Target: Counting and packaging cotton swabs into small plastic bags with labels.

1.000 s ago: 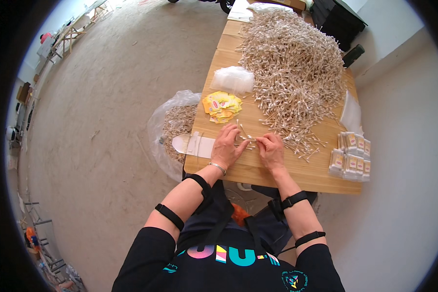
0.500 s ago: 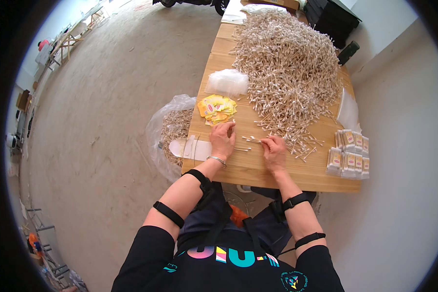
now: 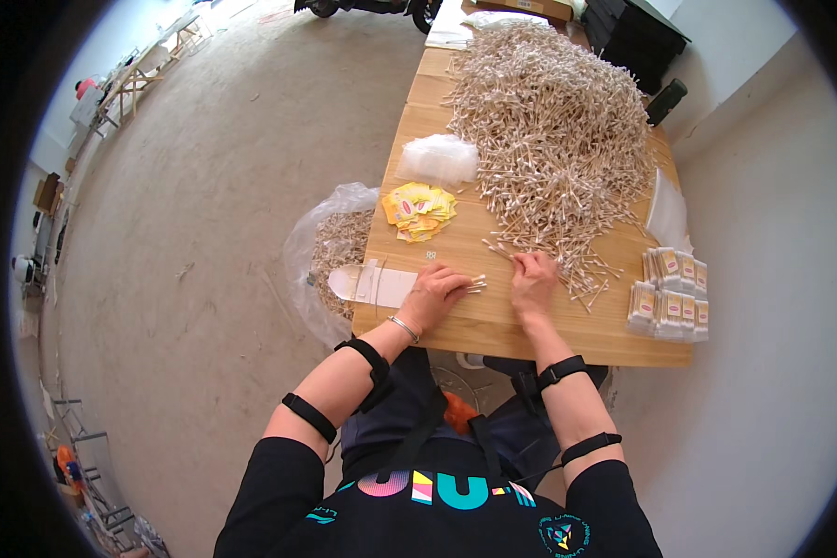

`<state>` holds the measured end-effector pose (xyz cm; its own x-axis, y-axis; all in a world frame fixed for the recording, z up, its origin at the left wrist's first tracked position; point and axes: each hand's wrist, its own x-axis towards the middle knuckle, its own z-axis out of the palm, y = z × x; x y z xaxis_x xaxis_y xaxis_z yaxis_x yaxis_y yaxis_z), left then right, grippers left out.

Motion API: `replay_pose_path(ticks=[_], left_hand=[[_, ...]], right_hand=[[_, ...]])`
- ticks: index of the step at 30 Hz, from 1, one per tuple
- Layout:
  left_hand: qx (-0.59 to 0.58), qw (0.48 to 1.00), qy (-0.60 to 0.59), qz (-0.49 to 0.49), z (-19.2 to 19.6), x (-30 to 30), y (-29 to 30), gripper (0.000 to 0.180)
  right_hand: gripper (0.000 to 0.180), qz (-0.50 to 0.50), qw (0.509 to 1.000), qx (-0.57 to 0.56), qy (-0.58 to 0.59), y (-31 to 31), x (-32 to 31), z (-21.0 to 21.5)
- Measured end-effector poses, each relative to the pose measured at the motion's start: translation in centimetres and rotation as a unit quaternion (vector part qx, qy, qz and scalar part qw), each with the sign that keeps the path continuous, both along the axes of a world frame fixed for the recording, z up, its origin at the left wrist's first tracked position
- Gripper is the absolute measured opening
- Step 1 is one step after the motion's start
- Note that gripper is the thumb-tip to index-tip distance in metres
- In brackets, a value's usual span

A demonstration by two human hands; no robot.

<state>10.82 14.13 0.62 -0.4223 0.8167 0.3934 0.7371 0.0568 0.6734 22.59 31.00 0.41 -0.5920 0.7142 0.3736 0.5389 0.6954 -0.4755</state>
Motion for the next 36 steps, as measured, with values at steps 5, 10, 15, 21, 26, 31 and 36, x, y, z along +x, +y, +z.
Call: replay_pose_path(ticks=[5, 10, 15, 21, 26, 31, 36], left_hand=[[-0.042, 0.998, 0.042, -0.010, -0.4, 0.4, -0.4, 0.034], [-0.045, 0.989, 0.111, 0.084, 2.0, 0.9, -0.1, 0.058], [-0.077, 0.993, 0.091, 0.027, 1.2, 0.4, -0.1, 0.060], [-0.068, 0.996, 0.066, 0.003, 0.4, 0.2, 0.1, 0.053], [-0.057, 0.997, 0.054, 0.004, 0.4, 0.3, 0.2, 0.048], [-0.053, 0.997, 0.049, 0.014, 0.6, 0.2, -0.1, 0.043], [-0.040, 0.998, 0.057, 0.010, 0.3, 0.3, 0.1, 0.041]], right_hand=[[0.010, 0.092, 0.995, -0.033, 0.015, -3.2, -1.3, 0.2], [0.024, 0.074, 0.995, -0.027, 0.056, -3.9, 0.5, 1.9], [0.018, 0.111, 0.993, -0.048, 0.007, -2.2, 3.0, 1.5], [0.009, 0.117, 0.989, -0.087, 0.027, -1.4, 1.5, 0.3], [0.008, 0.148, 0.987, -0.053, 0.029, -1.3, 1.4, 0.2], [0.010, 0.173, 0.983, -0.058, 0.006, -2.1, 1.1, 1.4], [0.009, 0.176, 0.983, -0.055, -0.014, -1.6, 1.5, 0.5]])
